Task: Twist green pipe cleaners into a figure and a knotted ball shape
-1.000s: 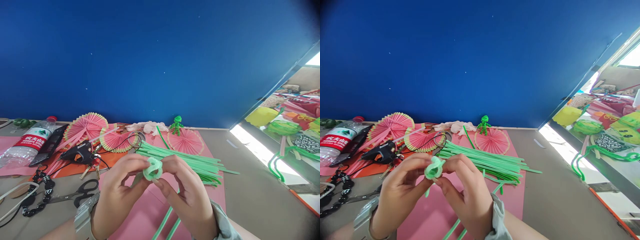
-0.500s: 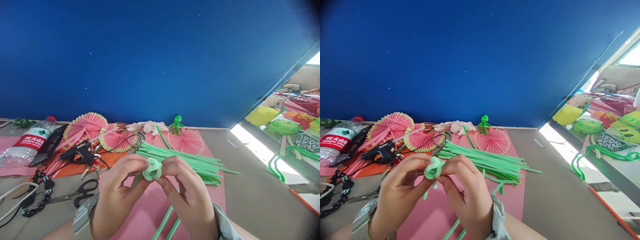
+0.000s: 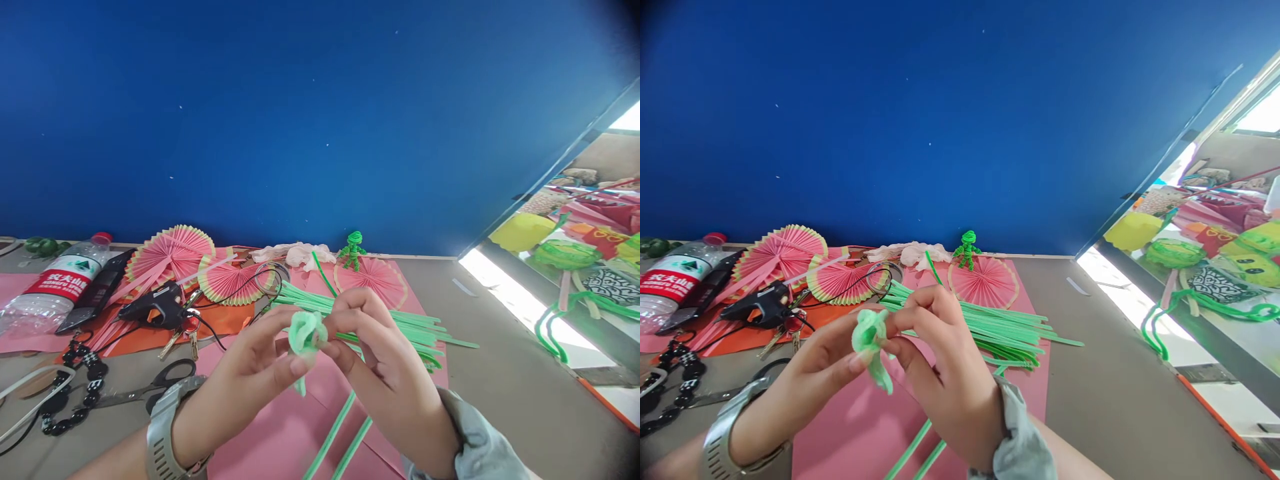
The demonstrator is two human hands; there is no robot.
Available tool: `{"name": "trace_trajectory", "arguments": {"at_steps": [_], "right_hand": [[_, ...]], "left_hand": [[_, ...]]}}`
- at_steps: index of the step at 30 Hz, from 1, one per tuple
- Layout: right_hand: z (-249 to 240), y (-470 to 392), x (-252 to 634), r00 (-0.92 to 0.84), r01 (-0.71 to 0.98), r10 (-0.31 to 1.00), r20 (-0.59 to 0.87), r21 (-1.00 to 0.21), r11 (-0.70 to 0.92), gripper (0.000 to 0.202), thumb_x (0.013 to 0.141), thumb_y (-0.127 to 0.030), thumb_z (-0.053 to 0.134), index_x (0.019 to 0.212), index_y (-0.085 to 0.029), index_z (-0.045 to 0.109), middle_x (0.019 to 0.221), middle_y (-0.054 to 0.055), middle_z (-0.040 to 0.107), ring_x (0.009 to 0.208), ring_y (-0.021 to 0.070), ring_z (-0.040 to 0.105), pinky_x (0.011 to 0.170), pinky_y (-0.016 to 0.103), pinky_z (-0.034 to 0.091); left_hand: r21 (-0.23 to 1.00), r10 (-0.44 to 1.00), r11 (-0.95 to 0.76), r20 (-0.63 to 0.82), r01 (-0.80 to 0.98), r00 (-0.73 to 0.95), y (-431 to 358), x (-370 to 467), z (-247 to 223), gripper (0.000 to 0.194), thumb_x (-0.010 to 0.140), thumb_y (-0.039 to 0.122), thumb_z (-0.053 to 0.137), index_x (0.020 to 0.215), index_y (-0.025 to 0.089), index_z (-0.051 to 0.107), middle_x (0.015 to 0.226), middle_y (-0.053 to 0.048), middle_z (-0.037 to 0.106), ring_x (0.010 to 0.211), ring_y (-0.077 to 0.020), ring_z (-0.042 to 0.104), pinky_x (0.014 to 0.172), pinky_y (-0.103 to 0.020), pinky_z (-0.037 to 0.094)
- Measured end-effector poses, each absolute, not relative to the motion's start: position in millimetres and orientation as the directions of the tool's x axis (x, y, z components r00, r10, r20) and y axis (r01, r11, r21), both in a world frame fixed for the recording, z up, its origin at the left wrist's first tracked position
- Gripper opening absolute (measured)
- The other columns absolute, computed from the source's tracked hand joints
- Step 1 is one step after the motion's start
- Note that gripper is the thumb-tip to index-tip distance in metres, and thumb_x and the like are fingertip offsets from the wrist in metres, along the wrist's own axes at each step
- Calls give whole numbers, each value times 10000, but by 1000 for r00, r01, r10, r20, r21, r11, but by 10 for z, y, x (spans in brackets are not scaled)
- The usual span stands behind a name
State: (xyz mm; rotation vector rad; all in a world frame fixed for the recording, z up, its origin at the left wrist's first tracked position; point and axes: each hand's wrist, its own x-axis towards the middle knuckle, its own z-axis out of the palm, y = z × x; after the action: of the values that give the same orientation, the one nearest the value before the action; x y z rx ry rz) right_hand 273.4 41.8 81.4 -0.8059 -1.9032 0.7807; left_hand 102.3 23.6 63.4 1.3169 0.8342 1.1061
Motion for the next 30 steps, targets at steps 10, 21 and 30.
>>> {"name": "trace_trajectory", "arguments": {"at_steps": [10, 21, 30], "right_hand": [[853, 468, 2774, -494, 134, 796, 349, -874, 467, 98, 882, -167, 493, 836, -226, 556, 850, 0, 467, 824, 131, 492, 755, 276, 427], [782, 477, 2732, -428, 292, 799, 422, -772, 564, 122, 847, -97, 513, 856, -216, 538, 888, -3, 461, 837, 121, 478, 739, 244, 388], [695, 428, 2670, -393, 189, 786, 477, -795, 577, 138, 870, -81, 476, 855, -212, 514, 832, -22, 537, 811, 109, 509, 745, 242, 392]], "left_hand": [[972, 931, -10, 95, -235, 352, 228, 1009, 590, 149, 822, 288, 571, 947, 266, 648, 818, 16, 634, 780, -119, 575, 721, -213, 457], [981, 973, -110, 139, -159, 185, 241, 1113, 592, 144, 858, 282, 519, 984, 311, 584, 860, 44, 614, 730, -74, 550, 640, -152, 457], [981, 981, -180, 184, -74, 61, 201, 1126, 570, 64, 856, 289, 521, 917, 272, 518, 781, 46, 599, 640, -67, 529, 535, -155, 405]]}}
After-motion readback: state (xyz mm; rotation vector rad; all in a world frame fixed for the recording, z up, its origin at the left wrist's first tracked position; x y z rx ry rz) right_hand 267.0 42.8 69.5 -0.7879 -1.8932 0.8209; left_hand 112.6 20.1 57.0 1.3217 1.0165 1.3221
